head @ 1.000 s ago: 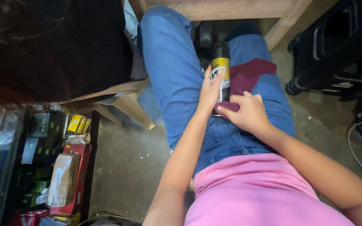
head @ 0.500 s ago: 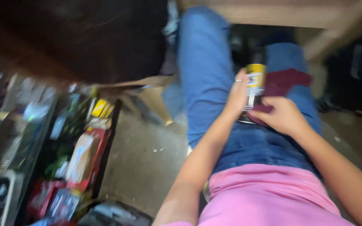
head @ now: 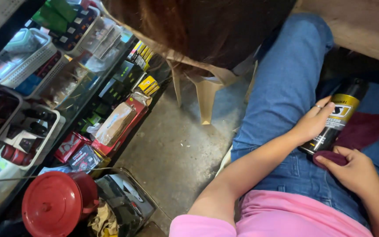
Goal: Clean and wipe a spray can of VS1 protector using a cloth.
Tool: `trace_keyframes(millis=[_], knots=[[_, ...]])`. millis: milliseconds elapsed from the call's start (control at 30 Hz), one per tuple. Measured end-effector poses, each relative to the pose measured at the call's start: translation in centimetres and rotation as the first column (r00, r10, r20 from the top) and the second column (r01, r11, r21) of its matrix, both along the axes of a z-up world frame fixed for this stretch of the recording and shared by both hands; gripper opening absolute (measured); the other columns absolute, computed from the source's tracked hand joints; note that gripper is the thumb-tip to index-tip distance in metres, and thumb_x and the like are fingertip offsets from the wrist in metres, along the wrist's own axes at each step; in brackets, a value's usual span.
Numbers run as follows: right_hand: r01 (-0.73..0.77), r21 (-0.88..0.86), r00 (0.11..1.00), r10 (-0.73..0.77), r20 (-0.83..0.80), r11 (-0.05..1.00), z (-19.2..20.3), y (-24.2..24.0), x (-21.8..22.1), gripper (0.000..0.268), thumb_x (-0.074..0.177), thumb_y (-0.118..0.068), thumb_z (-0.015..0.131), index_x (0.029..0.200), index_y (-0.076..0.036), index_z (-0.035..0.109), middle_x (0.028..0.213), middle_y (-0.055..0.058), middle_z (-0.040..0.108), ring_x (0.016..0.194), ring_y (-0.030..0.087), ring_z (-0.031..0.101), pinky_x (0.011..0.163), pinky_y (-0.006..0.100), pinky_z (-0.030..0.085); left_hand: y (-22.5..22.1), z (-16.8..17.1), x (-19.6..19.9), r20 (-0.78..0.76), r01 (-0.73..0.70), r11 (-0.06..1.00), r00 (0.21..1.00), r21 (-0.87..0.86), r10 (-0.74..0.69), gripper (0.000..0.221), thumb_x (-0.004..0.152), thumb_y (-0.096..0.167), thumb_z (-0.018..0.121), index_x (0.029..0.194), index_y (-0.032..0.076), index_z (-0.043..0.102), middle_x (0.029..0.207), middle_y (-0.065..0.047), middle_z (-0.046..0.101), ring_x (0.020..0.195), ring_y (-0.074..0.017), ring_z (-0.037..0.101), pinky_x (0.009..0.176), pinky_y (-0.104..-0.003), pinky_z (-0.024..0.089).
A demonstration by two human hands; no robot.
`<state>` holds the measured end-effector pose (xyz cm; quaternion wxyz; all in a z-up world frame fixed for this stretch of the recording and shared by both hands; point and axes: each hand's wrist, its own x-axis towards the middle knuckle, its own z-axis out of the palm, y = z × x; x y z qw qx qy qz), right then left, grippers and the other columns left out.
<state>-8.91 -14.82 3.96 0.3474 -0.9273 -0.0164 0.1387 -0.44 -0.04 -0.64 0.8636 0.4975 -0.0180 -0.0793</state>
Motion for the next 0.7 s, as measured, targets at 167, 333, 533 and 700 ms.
trace_keyframes(millis=[167,333,533,700], knots=[[0.010,0.011,1.000,-0.010,-0.013,1.000,-1.4,-0.4,1.0,0.027,0.086,-0.013,0.077,0.107,0.004,0.080,0.077,0.018,0.077,0.064,0.027,0.064,0.064,0.033,0.048,0.1,0.2,0.2,-0.019,-0.040,0.994,0.999,0.100,0.042,0.064,0.105,0.035,0.036,0.159,0.000,0.035,0.135,-0.021,0.054,0.108,-0.0246,0.055,0.093,-0.032,0.044],[0.049,0.157,0.995,-0.034,-0.095,0.986,-2.5,-1.0,2.4,0.019,0.091,-0.008,0.074,0.091,0.009,0.080,0.067,0.017,0.069,0.057,0.023,0.054,0.055,0.031,0.040,-0.4,-1.2,1.2,-0.022,-0.068,0.980,0.997,0.190,0.073,0.066,0.103,0.036,0.034,0.157,-0.002,0.036,0.142,-0.021,0.052,0.120,-0.0261,0.053,0.104,-0.031,0.040],[0.061,0.119,0.998,-0.063,0.018,0.991,-1.8,-1.4,4.5,0.023,0.093,-0.010,0.073,0.105,0.009,0.078,0.077,0.019,0.072,0.064,0.026,0.059,0.060,0.033,0.045,-0.7,-1.5,1.5,-0.002,-0.114,0.970,0.993,0.215,0.118,0.063,0.104,0.033,0.035,0.156,-0.003,0.036,0.145,-0.021,0.051,0.126,-0.0269,0.052,0.107,-0.031,0.039],[0.055,-0.075,0.995,-0.061,-0.077,0.996,0.3,-0.6,3.7,0.037,0.085,-0.023,0.080,0.109,0.005,0.080,0.077,0.021,0.077,0.063,0.029,0.065,0.062,0.035,0.051,-0.5,-1.1,0.9,0.002,-0.053,0.987,0.999,0.150,0.053,0.062,0.105,0.032,0.035,0.156,-0.004,0.035,0.138,-0.022,0.054,0.114,-0.0248,0.055,0.098,-0.031,0.043]])
